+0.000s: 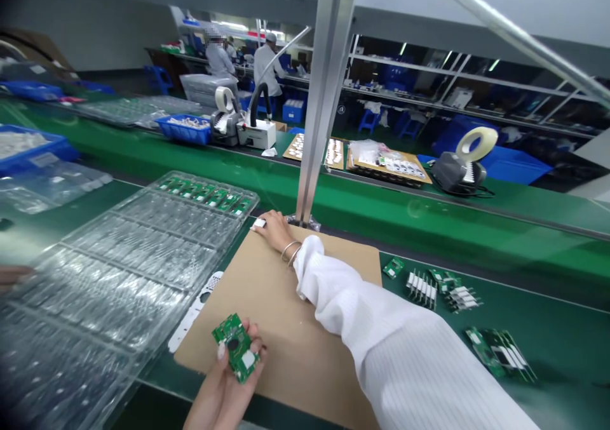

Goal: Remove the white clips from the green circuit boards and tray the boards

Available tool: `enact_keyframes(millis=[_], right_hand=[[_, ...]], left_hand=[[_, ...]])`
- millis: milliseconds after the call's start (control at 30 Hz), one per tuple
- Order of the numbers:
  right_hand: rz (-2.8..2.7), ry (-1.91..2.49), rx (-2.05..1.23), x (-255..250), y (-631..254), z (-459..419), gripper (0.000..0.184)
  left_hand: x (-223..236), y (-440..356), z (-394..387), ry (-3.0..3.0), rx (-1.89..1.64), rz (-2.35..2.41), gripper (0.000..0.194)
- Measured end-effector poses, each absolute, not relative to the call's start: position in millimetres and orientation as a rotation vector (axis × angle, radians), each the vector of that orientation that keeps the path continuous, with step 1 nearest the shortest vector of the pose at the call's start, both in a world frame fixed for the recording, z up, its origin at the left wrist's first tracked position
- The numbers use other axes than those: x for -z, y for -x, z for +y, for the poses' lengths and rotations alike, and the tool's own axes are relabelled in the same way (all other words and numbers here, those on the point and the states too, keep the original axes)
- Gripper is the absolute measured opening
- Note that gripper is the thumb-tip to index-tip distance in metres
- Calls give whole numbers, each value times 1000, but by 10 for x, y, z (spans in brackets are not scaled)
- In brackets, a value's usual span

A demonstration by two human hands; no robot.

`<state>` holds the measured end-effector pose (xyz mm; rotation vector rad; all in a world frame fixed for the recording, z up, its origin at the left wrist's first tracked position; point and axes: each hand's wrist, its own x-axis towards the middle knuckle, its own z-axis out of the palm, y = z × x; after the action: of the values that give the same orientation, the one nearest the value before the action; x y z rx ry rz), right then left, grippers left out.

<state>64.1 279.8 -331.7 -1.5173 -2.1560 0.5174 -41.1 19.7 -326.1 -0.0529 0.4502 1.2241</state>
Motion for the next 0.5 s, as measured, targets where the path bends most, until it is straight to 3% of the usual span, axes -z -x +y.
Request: enact_keyframes(millis=[233, 500], right_hand=[[-2158, 1496, -561, 3332, -677, 2780, 32], [-2120, 1493, -585, 3279, -702, 2735, 34]], left_hand=[[3392, 402, 230, 29, -1254, 428, 23], [3199, 399, 264, -21, -1245, 451, 24]])
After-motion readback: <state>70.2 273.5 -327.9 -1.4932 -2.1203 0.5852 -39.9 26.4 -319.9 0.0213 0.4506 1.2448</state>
